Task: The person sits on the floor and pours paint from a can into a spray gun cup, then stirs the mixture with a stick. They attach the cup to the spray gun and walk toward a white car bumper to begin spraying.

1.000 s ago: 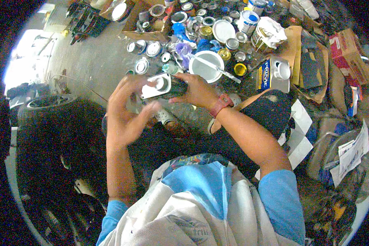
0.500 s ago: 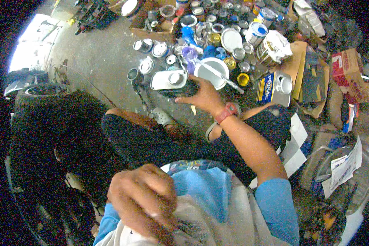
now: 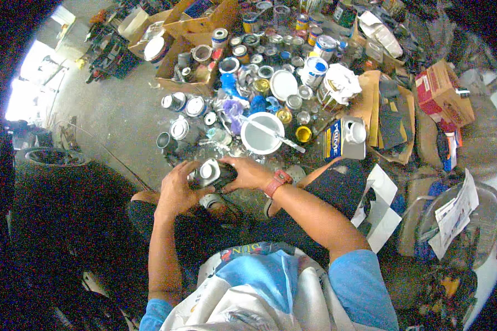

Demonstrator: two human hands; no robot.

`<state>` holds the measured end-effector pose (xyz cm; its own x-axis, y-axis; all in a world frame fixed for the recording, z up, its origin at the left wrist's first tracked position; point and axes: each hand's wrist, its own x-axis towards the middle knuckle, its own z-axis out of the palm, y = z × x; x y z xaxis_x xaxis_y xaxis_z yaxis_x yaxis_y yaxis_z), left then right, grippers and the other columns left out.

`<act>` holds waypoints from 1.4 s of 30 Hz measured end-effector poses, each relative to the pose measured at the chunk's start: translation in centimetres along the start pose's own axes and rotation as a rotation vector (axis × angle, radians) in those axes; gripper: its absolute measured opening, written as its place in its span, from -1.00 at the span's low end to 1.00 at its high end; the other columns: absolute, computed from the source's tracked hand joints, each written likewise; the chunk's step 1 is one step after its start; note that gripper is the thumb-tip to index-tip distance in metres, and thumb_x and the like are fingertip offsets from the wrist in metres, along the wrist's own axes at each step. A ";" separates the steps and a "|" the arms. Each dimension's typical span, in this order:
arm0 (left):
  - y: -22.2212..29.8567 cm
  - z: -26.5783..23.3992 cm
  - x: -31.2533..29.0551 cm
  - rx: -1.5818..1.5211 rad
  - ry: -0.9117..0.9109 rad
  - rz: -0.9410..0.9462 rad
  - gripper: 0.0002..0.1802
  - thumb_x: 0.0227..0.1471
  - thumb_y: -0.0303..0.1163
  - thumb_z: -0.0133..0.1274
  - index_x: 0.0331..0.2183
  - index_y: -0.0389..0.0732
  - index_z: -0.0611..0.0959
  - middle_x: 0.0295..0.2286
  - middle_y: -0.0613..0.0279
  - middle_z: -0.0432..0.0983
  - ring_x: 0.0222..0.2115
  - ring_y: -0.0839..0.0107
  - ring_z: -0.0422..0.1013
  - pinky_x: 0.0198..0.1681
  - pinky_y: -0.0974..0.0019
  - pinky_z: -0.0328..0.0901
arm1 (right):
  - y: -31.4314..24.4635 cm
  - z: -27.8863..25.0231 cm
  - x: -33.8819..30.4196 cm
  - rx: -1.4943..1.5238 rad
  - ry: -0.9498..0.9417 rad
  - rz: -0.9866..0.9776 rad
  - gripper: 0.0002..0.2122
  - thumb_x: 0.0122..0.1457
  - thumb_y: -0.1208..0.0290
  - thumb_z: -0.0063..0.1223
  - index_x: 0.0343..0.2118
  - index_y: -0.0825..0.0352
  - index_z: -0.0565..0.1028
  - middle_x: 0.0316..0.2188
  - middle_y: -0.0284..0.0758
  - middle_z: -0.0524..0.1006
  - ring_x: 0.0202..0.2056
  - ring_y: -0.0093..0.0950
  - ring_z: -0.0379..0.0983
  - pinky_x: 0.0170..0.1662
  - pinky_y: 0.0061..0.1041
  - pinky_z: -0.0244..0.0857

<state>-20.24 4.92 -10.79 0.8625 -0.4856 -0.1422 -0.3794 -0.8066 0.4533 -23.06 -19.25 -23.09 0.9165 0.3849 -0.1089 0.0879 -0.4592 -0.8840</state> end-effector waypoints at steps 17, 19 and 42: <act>-10.4 14.1 5.7 0.162 -0.019 -0.360 -0.11 -0.15 0.12 0.46 0.01 -0.28 0.47 -0.03 -0.15 0.59 -0.02 -0.11 0.57 0.04 -0.06 0.47 | 8.5 -5.6 5.6 -0.759 0.116 0.514 0.63 -0.50 -0.27 0.68 0.56 -0.03 -0.40 0.54 0.17 -0.30 0.51 0.32 -0.30 0.38 0.56 -0.21; -11.0 14.7 5.6 0.184 -0.047 -0.430 -0.13 -0.15 0.10 0.47 0.00 -0.27 0.47 -0.04 -0.16 0.59 -0.02 -0.13 0.56 0.05 -0.09 0.45 | 9.5 -4.6 5.6 -0.695 0.123 0.515 0.64 -0.52 -0.27 0.69 0.56 -0.05 -0.41 0.54 0.17 -0.31 0.51 0.32 -0.31 0.37 0.56 -0.21; -11.0 17.0 6.2 0.138 -0.060 -0.392 -0.18 -0.15 0.06 0.52 -0.05 -0.22 0.46 -0.08 -0.06 0.57 -0.03 -0.10 0.54 -0.01 -0.07 0.45 | 9.0 -3.4 9.2 -0.632 0.240 0.542 0.53 -0.52 -0.13 0.74 0.56 -0.18 -0.19 0.47 0.26 -0.08 0.43 0.41 -0.11 0.24 0.60 0.02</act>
<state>-16.36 5.08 -31.59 0.9309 -0.1481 -0.3339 -0.0708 -0.9699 0.2329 -12.52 -22.52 -30.49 0.9460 -0.1628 -0.2803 -0.2500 -0.9168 -0.3112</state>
